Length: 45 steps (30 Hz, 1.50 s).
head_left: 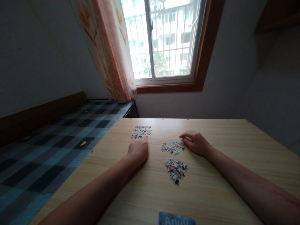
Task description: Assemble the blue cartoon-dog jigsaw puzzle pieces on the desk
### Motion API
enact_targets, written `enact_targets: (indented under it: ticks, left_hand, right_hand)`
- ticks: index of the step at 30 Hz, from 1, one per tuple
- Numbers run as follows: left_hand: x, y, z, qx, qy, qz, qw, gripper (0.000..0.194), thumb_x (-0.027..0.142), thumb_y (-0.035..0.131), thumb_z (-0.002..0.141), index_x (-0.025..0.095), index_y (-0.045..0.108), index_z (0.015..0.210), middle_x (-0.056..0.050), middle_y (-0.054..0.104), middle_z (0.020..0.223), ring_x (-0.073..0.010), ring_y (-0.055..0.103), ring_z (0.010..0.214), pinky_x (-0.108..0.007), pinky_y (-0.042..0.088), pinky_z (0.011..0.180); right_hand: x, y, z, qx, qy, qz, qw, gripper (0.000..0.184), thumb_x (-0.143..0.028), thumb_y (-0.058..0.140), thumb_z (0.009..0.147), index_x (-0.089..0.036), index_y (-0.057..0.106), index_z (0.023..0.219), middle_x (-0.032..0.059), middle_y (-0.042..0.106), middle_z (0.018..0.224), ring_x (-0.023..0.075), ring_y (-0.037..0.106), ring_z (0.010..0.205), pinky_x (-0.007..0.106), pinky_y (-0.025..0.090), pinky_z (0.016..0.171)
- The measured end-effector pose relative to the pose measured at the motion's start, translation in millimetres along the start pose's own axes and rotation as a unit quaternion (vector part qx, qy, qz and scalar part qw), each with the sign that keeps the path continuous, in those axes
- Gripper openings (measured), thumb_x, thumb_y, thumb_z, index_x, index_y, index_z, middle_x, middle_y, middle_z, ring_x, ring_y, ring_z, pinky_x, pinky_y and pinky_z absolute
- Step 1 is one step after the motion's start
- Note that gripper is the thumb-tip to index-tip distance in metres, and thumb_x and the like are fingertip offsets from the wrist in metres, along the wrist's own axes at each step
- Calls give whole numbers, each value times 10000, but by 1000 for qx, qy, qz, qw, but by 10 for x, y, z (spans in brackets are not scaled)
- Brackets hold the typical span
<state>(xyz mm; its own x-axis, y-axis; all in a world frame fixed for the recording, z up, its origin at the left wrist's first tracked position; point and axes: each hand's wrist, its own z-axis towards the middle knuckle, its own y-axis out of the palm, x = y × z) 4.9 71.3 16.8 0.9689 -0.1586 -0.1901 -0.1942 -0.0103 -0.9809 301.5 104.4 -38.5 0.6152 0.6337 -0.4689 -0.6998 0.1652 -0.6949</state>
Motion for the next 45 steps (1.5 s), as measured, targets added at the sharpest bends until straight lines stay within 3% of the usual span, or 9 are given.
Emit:
enact_targets:
  ticks: [30,33,37,40,45]
  left_hand:
    - [5,2,-13,16,-14,-8,1000,411,237,389,954,71,551,1293,-205,722,1015,-293,712,872,-372,534,726]
    - [35,-16,-43,32,6,-22,999,395,271,394,960,119,543,1292,-175,726,1005,-275,707,857,-357,520,722]
    - [82,-37,-79,71,42,-41,996,299,330,397,964,158,631,1036,-135,725,884,-253,693,786,-326,487,660]
    - [103,-30,-90,96,93,-47,990,354,366,368,983,176,656,908,-114,720,838,-237,676,757,-327,474,663]
    - [110,15,-82,80,180,-45,979,467,418,346,1000,186,693,790,-100,723,796,-219,663,731,-323,468,690]
  right_hand:
    - [7,9,-3,-10,3,-6,1000,191,-162,580,873,-213,750,944,71,751,921,233,680,873,371,526,811]
    - [19,9,1,-9,-3,-8,1000,193,-156,583,867,-212,751,942,72,752,912,233,679,861,374,527,801]
    - [26,9,4,-4,-5,-6,1000,193,-152,593,858,-216,755,943,70,755,908,230,680,856,372,528,800]
    - [24,8,7,-2,-5,-8,1000,191,-154,594,859,-220,754,940,66,757,909,230,682,864,370,526,808]
    - [17,10,8,-2,-6,-6,1000,198,-144,589,855,-220,753,936,62,758,913,229,682,876,367,524,815]
